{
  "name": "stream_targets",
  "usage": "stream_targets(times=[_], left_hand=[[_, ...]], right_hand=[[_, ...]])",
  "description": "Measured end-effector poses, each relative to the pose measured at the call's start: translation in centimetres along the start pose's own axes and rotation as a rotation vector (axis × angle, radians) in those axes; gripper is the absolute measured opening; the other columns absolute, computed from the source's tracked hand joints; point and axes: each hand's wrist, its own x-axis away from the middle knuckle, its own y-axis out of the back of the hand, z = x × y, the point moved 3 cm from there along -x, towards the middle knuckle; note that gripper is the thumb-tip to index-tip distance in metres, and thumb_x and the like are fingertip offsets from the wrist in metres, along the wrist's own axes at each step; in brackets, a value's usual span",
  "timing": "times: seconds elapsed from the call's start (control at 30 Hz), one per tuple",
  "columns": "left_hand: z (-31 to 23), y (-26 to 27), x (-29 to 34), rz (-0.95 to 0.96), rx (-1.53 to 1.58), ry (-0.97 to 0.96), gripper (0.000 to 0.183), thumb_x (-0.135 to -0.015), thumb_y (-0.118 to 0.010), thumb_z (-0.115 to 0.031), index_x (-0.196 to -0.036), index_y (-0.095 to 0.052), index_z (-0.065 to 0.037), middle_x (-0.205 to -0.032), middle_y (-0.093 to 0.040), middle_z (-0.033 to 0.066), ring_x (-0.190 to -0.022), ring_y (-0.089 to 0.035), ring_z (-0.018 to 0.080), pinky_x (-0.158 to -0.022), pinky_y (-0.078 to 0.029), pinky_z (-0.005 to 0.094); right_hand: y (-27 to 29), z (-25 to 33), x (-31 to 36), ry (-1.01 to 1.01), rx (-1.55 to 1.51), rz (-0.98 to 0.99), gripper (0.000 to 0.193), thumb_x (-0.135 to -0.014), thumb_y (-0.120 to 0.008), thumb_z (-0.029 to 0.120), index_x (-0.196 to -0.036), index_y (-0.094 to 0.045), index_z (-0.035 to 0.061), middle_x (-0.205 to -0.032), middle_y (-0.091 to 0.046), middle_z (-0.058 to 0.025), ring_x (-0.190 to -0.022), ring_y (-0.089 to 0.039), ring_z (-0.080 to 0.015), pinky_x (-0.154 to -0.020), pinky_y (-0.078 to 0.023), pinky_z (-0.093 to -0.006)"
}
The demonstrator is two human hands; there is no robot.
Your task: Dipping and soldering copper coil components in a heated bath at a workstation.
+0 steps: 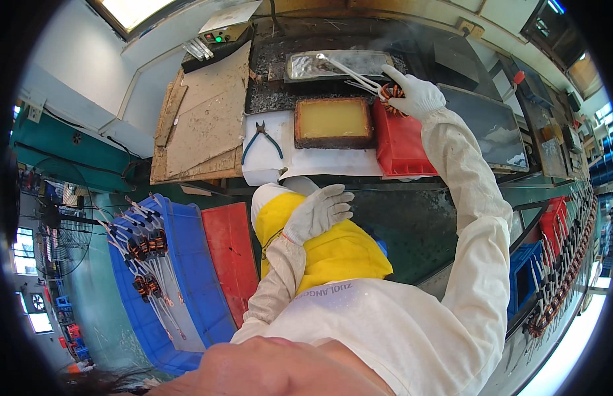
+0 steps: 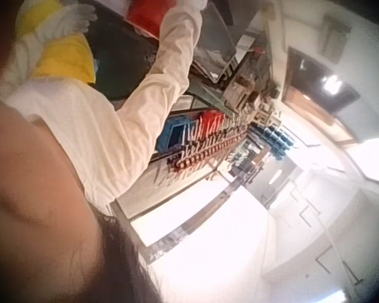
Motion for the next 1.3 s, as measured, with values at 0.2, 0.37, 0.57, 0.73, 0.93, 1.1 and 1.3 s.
stream_targets(times=[0.2, 0.37, 0.57, 0.73, 0.93, 1.1, 1.3], left_hand=[[0.0, 0.0, 0.0, -0.002, 0.007, 0.005, 0.046, -0.113, -0.047, -0.034, -0.147, -0.053, -0.003, -0.142, -0.063, 0.0211, -0.117, -0.068, 0.0325, -0.11, -0.053, 0.0493], [0.0, 0.1, 0.1, -0.001, -0.01, -0.002, 0.047, -0.113, -0.047, -0.035, -0.147, -0.053, -0.003, -0.143, -0.062, 0.021, -0.118, -0.068, 0.0324, -0.11, -0.053, 0.0493], [0.0, 0.1, 0.0, 0.005, -0.006, -0.005, 0.047, -0.113, -0.048, -0.034, -0.147, -0.052, -0.003, -0.143, -0.062, 0.0211, -0.118, -0.068, 0.0325, -0.11, -0.053, 0.0496], [0.0, 0.0, 0.0, 0.011, 0.009, -0.005, 0.047, -0.113, -0.048, -0.034, -0.147, -0.053, -0.003, -0.143, -0.062, 0.0217, -0.116, -0.068, 0.0326, -0.11, -0.053, 0.0499], [0.0, -0.1, 0.0, 0.01, -0.032, 0.0, 0.049, -0.113, -0.047, -0.039, -0.146, -0.052, -0.004, -0.141, -0.063, 0.0176, -0.117, -0.068, 0.0287, -0.109, -0.054, 0.0473], [0.0, 0.1, 0.0, 0.0, 0.012, -0.004, 0.046, -0.113, -0.047, -0.034, -0.146, -0.054, -0.003, -0.142, -0.063, 0.0216, -0.116, -0.069, 0.0325, -0.11, -0.053, 0.0503], [0.1, 0.2, -0.1, 0.009, 0.014, -0.007, 0.046, -0.113, -0.047, -0.034, -0.146, -0.054, -0.002, -0.142, -0.063, 0.0215, -0.116, -0.069, 0.0324, -0.11, -0.053, 0.0505]], right_hand=[[-1.4, -0.8, -0.4, -0.169, 0.024, -0.043, 0.08, -0.09, -0.073, 0.05, -0.161, -0.035, 0.0418, -0.117, -0.071, -0.018, -0.102, -0.072, -0.0436, -0.088, -0.057, -0.0553], [-1.8, -0.8, -2.2, -0.198, 0.033, -0.06, 0.085, -0.088, -0.075, 0.046, -0.162, -0.033, 0.0428, -0.115, -0.071, -0.0184, -0.102, -0.072, -0.0442, -0.088, -0.057, -0.0555], [-1.9, -0.5, -4.2, -0.183, 0.085, -0.036, 0.083, -0.088, -0.076, 0.045, -0.16, -0.035, 0.0413, -0.111, -0.072, -0.0198, -0.1, -0.073, -0.0443, -0.087, -0.058, -0.0563], [-1.7, -0.1, -4.5, -0.171, 0.113, -0.018, 0.079, -0.089, -0.075, 0.042, -0.159, -0.037, 0.0381, -0.111, -0.073, -0.0202, -0.099, -0.073, -0.0437, -0.086, -0.059, -0.0553], [-1.4, 0.3, -4.9, -0.155, 0.145, 0.021, 0.078, -0.091, -0.073, 0.04, -0.159, -0.037, 0.0346, -0.115, -0.074, -0.02, -0.101, -0.074, -0.0424, -0.086, -0.06, -0.0547], [-1.5, 0.2, -5.3, -0.16, 0.165, 0.039, 0.078, -0.09, -0.073, 0.039, -0.159, -0.037, 0.035, -0.116, -0.075, -0.0192, -0.102, -0.074, -0.0414, -0.086, -0.06, -0.0542], [-1.6, 0.1, -5.5, -0.17, 0.169, 0.041, 0.078, -0.09, -0.073, 0.04, -0.159, -0.039, 0.0359, -0.117, -0.075, -0.0185, -0.102, -0.074, -0.0414, -0.087, -0.06, -0.054]])
